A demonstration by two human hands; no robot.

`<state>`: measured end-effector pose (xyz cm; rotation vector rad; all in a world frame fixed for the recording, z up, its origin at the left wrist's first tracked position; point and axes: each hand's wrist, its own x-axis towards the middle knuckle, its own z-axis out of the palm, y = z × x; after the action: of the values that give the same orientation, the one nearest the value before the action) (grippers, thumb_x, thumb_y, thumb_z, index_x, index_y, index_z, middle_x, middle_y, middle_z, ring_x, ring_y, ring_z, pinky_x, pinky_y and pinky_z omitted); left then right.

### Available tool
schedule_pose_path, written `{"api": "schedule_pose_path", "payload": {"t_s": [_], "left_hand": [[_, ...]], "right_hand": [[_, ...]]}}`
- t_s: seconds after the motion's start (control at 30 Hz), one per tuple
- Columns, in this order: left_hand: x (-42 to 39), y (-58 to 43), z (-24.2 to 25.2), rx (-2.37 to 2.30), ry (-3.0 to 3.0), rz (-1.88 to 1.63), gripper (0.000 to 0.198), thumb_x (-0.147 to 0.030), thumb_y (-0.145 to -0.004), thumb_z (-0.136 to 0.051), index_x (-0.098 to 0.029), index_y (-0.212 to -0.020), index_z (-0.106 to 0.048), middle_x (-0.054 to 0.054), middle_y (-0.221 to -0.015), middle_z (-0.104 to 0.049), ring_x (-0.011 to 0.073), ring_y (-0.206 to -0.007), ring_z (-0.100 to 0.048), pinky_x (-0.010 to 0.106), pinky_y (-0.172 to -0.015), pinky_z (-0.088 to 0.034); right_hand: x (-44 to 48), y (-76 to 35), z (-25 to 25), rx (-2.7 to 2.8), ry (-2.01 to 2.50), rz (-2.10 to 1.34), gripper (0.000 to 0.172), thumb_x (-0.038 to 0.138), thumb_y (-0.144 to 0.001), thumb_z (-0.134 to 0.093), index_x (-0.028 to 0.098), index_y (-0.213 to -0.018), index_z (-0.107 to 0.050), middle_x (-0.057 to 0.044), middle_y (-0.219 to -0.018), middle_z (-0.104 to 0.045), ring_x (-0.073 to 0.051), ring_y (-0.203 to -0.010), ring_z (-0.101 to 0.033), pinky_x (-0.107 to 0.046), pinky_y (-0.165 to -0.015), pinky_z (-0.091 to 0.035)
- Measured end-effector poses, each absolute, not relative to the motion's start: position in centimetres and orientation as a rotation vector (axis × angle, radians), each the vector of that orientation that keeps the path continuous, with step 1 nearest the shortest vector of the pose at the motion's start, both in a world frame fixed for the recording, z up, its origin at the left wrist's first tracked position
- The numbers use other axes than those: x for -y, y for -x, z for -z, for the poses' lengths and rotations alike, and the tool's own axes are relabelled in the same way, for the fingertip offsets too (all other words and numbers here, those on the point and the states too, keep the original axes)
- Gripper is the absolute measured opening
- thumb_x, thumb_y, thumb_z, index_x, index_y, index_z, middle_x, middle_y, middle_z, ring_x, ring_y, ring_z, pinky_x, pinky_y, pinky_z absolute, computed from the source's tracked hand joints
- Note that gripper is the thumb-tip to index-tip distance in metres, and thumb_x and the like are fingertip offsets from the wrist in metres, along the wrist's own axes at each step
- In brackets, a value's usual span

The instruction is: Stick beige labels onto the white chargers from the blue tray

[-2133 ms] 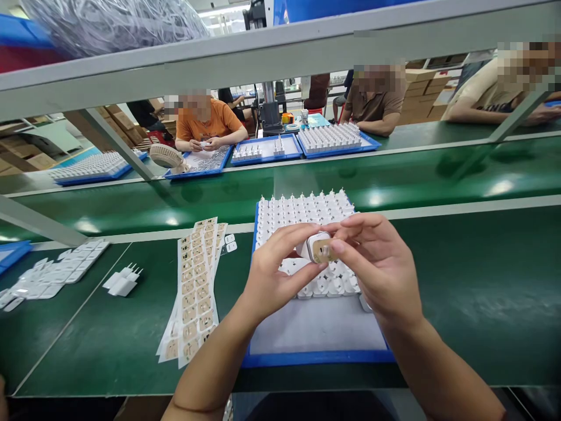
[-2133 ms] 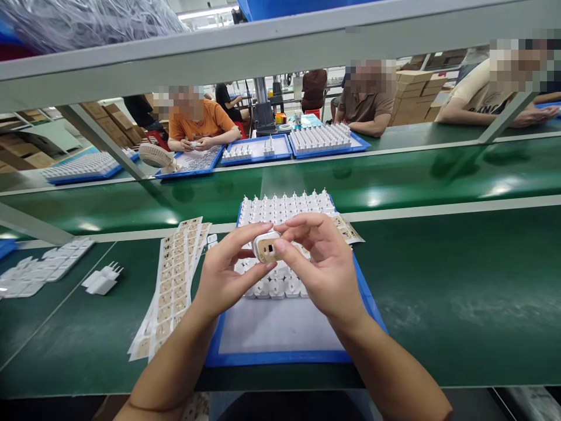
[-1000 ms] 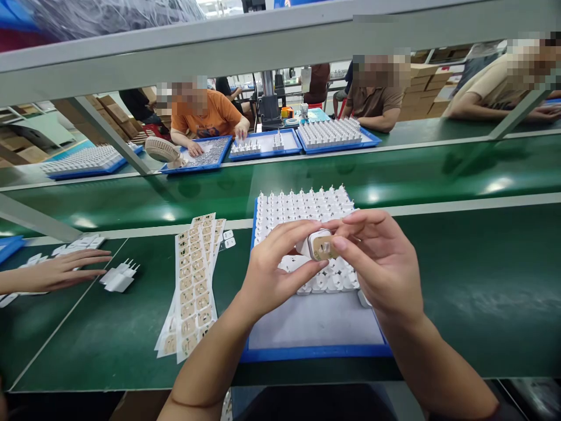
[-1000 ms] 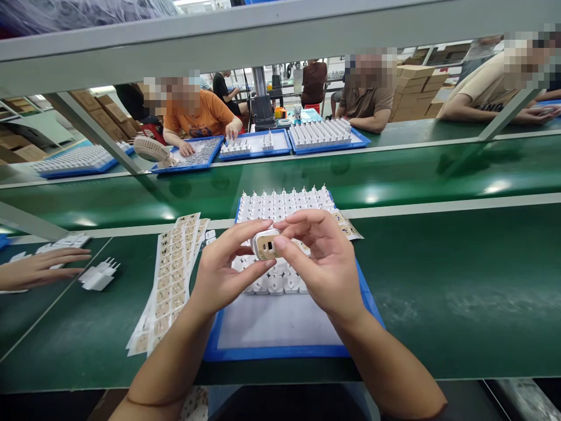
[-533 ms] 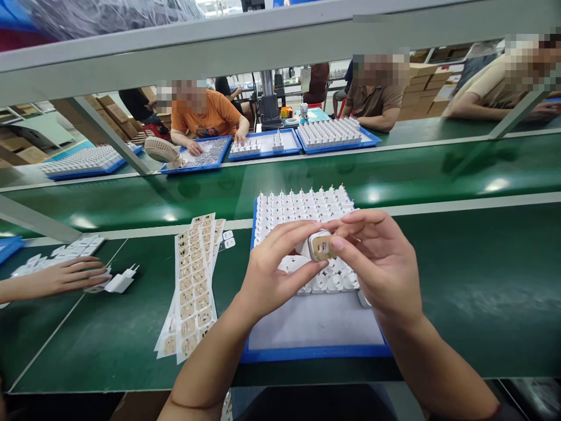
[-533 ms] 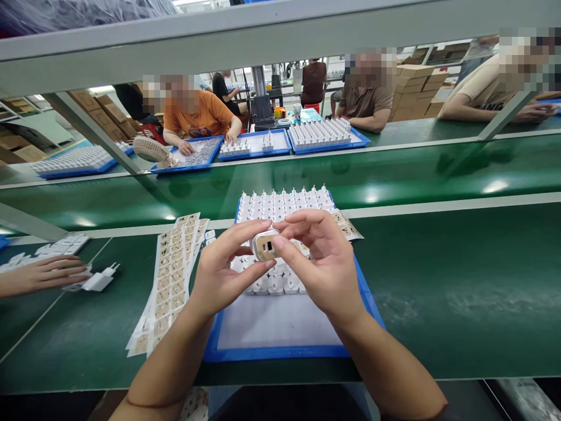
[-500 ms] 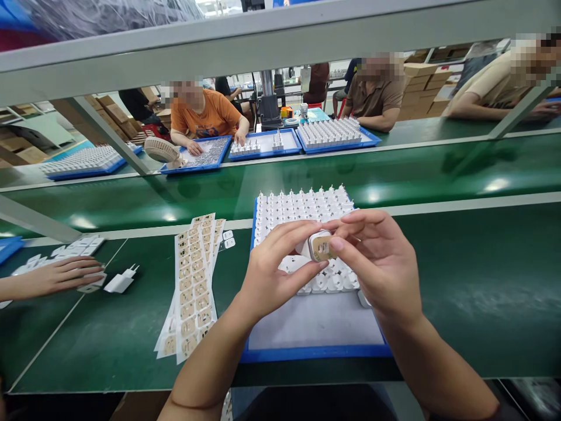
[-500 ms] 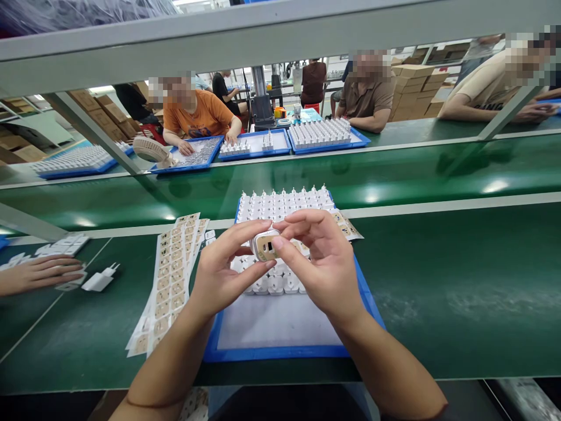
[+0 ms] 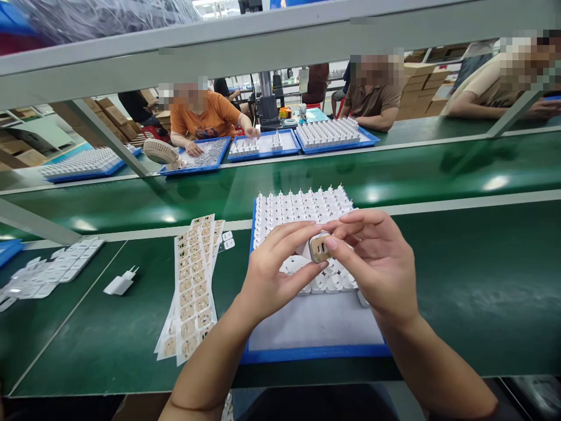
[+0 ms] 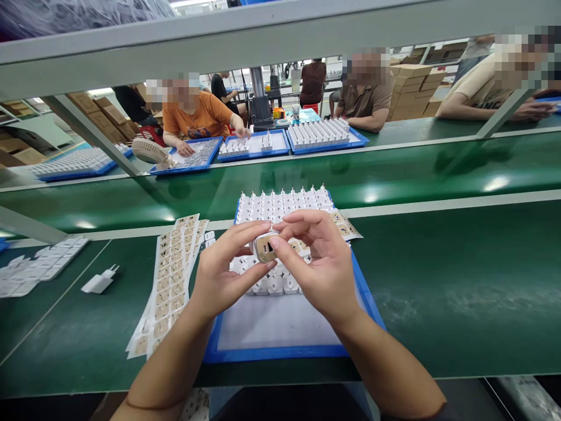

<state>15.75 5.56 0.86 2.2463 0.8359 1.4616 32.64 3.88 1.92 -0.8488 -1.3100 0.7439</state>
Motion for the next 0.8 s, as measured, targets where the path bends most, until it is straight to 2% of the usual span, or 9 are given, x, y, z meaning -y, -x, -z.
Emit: {"api": "schedule_pose_path", "payload": {"t_s": [0.4, 0.57, 0.67, 0.73, 0.8], "left_hand": [[-5.5, -15.8, -1.0, -0.846, -2.282, -1.485, 0.04, -0.024, -0.089, -0.074, -0.024, -0.128, -0.065, 0.01, -0.125, -0.071, 0.0225, -0.116, -0.068, 0.03, -0.082, -0.066], [-5.6, -15.9, -0.7, -0.897, -2.348, -1.517, 0.039, -0.023, -0.09, -0.074, -0.023, -0.127, -0.065, 0.01, -0.125, -0.071, 0.0227, -0.117, -0.068, 0.037, -0.094, -0.063], [-5.8, -16.0, -0.4, -0.913, -2.352, -1.551, 0.039, -0.023, -0.09, -0.074, -0.025, -0.128, -0.065, 0.009, -0.125, -0.071, 0.0231, -0.117, -0.067, 0.037, -0.094, -0.064], [-5.9, -15.9, -0.3, -0.905, -2.297, -1.58, 0.039, -0.024, -0.089, -0.075, -0.025, -0.127, -0.066, 0.009, -0.126, -0.071, 0.0234, -0.118, -0.067, 0.035, -0.089, -0.065], [-6.0, -15.8, -0.3, -0.874, -2.207, -1.611, 0.039, -0.025, -0.088, -0.076, -0.024, -0.125, -0.067, 0.01, -0.126, -0.071, 0.0238, -0.118, -0.068, 0.032, -0.082, -0.066]], "right_hand": [[-3.9, -32.3, -1.7, 1.329, 0.808, -0.673, 0.025, 0.015, -0.087, -0.075, 0.027, -0.107, -0.064, 0.001, -0.081, -0.067, -0.021, -0.094, -0.071, -0.037, -0.084, -0.062], [-3.9, -32.4, -1.2, 1.435, 0.927, -0.383, 0.031, 0.015, -0.086, -0.075, 0.029, -0.111, -0.064, 0.001, -0.091, -0.069, -0.019, -0.084, -0.07, -0.041, -0.086, -0.062], [-4.2, -32.7, -1.2, 1.503, 1.011, -0.244, 0.03, 0.02, -0.086, -0.075, 0.029, -0.113, -0.065, 0.0, -0.095, -0.067, -0.018, -0.082, -0.068, -0.039, -0.081, -0.064], [-4.5, -33.1, -1.4, 1.511, 1.03, -0.329, 0.028, 0.026, -0.087, -0.076, 0.028, -0.112, -0.066, -0.002, -0.098, -0.065, -0.019, -0.086, -0.067, -0.035, -0.073, -0.064], [-4.9, -33.5, -1.6, 1.533, 0.996, -0.569, 0.023, 0.032, -0.089, -0.074, 0.027, -0.11, -0.067, -0.004, -0.1, -0.064, -0.019, -0.09, -0.066, -0.03, -0.066, -0.063]]}}
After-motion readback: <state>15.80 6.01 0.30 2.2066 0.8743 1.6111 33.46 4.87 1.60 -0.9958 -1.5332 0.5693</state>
